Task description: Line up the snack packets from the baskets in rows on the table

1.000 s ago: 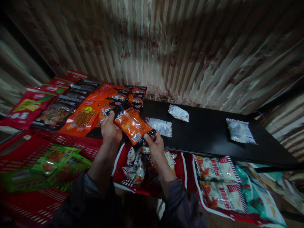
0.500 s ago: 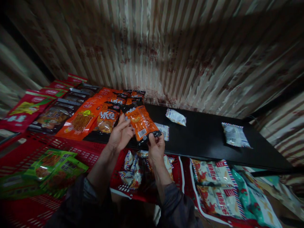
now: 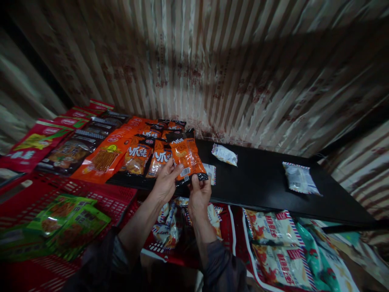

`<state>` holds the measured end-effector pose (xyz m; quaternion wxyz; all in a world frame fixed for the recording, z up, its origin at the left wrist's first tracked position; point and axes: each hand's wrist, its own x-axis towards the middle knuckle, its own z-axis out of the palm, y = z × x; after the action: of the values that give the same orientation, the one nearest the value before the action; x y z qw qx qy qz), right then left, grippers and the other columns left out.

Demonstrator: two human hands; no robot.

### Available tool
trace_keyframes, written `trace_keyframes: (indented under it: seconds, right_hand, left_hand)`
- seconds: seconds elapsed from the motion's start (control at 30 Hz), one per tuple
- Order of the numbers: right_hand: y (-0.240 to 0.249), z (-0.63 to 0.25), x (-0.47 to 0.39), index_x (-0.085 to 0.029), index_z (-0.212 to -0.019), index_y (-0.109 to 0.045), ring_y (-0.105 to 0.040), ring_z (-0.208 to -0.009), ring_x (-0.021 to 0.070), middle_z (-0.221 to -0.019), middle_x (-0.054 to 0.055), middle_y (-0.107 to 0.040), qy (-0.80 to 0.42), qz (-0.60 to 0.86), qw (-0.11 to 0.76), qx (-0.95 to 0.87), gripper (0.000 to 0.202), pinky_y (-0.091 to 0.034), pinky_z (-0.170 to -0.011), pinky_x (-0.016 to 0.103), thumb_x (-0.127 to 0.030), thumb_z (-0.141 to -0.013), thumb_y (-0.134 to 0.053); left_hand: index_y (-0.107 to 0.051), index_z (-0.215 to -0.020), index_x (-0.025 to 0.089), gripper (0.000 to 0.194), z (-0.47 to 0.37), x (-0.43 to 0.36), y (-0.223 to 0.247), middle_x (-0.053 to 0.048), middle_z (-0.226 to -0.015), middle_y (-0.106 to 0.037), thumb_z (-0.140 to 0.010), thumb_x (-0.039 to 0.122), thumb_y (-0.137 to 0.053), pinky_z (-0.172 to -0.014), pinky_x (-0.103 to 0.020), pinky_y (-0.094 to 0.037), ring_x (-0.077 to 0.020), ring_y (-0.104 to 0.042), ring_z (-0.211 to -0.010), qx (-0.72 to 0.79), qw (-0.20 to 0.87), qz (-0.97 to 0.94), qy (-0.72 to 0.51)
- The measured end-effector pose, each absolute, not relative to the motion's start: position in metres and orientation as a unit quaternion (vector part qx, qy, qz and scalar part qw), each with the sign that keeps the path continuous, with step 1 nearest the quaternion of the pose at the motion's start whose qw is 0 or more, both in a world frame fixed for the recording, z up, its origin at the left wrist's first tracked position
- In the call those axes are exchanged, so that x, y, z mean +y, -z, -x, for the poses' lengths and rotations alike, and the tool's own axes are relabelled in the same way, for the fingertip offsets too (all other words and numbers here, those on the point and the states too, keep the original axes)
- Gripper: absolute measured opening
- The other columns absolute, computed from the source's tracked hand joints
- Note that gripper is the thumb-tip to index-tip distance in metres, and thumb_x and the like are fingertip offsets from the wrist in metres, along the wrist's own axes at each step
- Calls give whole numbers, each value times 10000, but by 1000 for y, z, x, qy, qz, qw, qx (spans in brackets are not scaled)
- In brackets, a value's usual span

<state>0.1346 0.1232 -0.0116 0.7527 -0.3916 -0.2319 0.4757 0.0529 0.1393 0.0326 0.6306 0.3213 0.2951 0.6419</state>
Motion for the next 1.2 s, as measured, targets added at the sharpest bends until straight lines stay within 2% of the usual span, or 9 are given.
trace_keyframes:
  seconds: [0.17,0.33,0.43,0.5,0.63,0.73,0.93,1.07,1.2]
  right_hand:
    - [16,-131,121,-217,-915,-596,-625,-728,122,-843,-24,-688,-477,405,742,-239,335,-493,-640,243,-357,-673,-781]
    - [28,-133,125,-205,-997,-584,-618,-778,152,-939,21,-667,-455,461,708,-281,390,-510,-682,287,-440,-719,-723]
    - [33,-138,127,-199,-1205,-508,-612,-958,205,-1127,91,-618,-344,530,699,-335,557,-512,-807,352,-455,-745,-690]
    - [31,-143,127,-200,-1335,-424,-558,-1125,249,-1258,136,-553,-241,559,685,-400,649,-482,-912,413,-419,-774,-666]
    - [21,-152,123,-252,-1382,-427,-408,-1321,278,-1400,134,-458,-32,562,611,-557,535,-350,-1067,537,-270,-858,-537]
    - [16,-156,123,-300,-1390,-438,-392,-1338,267,-1439,106,-427,51,549,558,-620,543,-357,-1063,556,-167,-863,-446]
    - [15,-159,125,-299,-1472,-333,-399,-1330,267,-1442,108,-436,118,515,522,-669,675,-377,-1057,543,-85,-837,-408]
    - [12,-158,123,-291,-1495,-284,-444,-1291,248,-1402,108,-485,119,512,520,-673,694,-394,-1052,514,-74,-846,-399]
    - [11,-156,121,-281,-1517,-222,-399,-1354,243,-1464,106,-443,101,493,512,-696,731,-386,-1070,512,-56,-837,-371]
  left_hand:
    - [-656,-1006,190,439,-51,141,-29,-57,-1050,-727,-632,352,-820,-951,-360,-479,-249,-651,-1053,320,625,-298,-647]
    - [-654,-1097,207,571,-46,143,-29,-44,-1070,-730,-575,339,-843,-978,-361,-462,-254,-637,-1095,324,632,-279,-646]
    - [-644,-1160,218,624,-45,144,-28,-45,-1096,-726,-582,350,-839,-993,-363,-450,-256,-629,-1112,322,633,-291,-641]
    - [-639,-1184,221,623,-44,144,-28,-47,-1113,-722,-602,336,-829,-1011,-368,-436,-257,-617,-1134,324,628,-305,-638]
    - [-637,-1206,227,601,-43,144,-25,-45,-1143,-713,-635,310,-807,-1026,-376,-427,-257,-604,-1153,320,628,-345,-620]
    - [-645,-1201,221,571,-41,145,-23,-46,-1152,-709,-656,309,-791,-1022,-381,-437,-262,-609,-1144,306,642,-375,-595]
    - [-635,-1211,212,523,-39,144,-23,-56,-1190,-693,-712,310,-760,-1025,-385,-440,-260,-607,-1146,290,640,-415,-579]
    - [-640,-1199,206,514,-39,143,-25,-58,-1207,-685,-713,320,-763,-1041,-383,-425,-262,-591,-1170,291,635,-425,-577]
    - [-646,-1196,210,508,-39,141,-27,-57,-1228,-676,-712,313,-762,-1055,-380,-412,-263,-572,-1200,294,628,-430,-578]
